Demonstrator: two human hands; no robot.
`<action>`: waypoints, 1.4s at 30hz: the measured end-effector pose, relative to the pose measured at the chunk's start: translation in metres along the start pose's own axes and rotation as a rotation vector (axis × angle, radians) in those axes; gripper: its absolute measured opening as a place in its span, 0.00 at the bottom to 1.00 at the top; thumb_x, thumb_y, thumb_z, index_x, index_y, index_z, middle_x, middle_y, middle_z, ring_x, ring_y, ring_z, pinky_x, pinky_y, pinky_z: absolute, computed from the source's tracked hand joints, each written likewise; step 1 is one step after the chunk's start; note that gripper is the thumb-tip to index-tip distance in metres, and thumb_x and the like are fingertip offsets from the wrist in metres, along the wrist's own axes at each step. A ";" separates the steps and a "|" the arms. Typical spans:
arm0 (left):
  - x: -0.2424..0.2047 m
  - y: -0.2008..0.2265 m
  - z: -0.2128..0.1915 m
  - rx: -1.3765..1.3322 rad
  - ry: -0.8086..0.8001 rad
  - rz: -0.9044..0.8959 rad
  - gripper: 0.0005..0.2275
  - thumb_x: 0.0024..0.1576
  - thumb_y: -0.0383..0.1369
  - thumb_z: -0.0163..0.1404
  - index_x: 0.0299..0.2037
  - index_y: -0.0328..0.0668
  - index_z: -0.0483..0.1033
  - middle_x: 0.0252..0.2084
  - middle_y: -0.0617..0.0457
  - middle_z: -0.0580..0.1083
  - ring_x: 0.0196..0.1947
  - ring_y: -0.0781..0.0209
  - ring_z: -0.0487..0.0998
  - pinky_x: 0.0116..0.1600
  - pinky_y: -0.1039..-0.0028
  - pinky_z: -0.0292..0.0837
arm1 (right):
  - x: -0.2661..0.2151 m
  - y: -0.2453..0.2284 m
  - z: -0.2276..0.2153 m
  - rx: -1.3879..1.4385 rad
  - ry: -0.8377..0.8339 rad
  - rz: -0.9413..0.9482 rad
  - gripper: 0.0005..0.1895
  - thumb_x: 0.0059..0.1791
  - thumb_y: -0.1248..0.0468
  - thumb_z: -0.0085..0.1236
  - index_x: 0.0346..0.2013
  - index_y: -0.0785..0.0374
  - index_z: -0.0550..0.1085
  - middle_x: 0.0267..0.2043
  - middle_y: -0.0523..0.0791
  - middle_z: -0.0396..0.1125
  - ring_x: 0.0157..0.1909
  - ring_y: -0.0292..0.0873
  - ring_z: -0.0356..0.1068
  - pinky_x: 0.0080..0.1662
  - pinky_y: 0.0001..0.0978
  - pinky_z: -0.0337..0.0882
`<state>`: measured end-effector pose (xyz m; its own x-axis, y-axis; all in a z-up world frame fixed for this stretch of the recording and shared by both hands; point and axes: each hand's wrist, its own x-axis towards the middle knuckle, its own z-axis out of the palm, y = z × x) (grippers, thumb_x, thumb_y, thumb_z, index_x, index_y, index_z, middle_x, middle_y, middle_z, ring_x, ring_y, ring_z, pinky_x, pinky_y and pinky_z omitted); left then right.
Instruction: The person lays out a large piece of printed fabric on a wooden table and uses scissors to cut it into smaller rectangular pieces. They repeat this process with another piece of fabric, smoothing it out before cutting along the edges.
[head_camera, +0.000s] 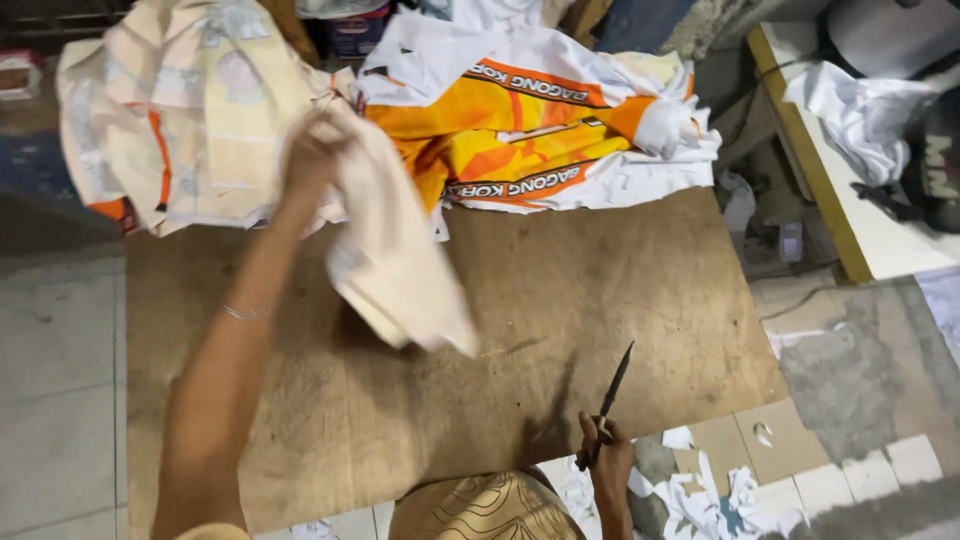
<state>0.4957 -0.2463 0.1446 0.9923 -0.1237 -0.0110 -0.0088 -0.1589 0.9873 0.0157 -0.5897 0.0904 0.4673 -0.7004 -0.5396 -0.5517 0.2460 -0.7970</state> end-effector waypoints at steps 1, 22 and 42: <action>0.033 0.014 -0.029 -0.050 0.215 0.018 0.20 0.57 0.30 0.59 0.59 0.56 0.70 0.44 0.59 0.79 0.38 0.69 0.80 0.32 0.79 0.76 | -0.002 0.002 0.003 0.003 0.008 0.002 0.17 0.48 0.59 0.64 0.38 0.72 0.75 0.16 0.48 0.57 0.14 0.42 0.57 0.19 0.35 0.55; 0.050 -0.024 0.109 1.674 -0.367 0.464 0.12 0.57 0.40 0.53 0.49 0.51 0.81 0.44 0.54 0.80 0.45 0.51 0.80 0.40 0.60 0.78 | -0.030 -0.003 -0.018 -0.222 0.074 0.139 0.20 0.46 0.53 0.67 0.40 0.69 0.77 0.19 0.48 0.64 0.16 0.40 0.59 0.21 0.32 0.61; -0.388 -0.075 0.028 0.505 0.334 -0.352 0.26 0.71 0.54 0.40 0.29 0.41 0.70 0.23 0.53 0.66 0.30 0.64 0.65 0.35 0.64 0.60 | 0.269 -0.047 -0.119 -1.357 0.102 -0.541 0.14 0.54 0.64 0.45 0.54 0.56 0.72 0.44 0.53 0.72 0.44 0.58 0.72 0.37 0.51 0.74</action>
<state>0.1075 -0.2141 0.0707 0.9309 0.3136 -0.1872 0.3438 -0.5797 0.7387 0.0848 -0.8696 0.0146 0.8064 -0.5578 -0.1966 -0.5687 -0.8226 0.0013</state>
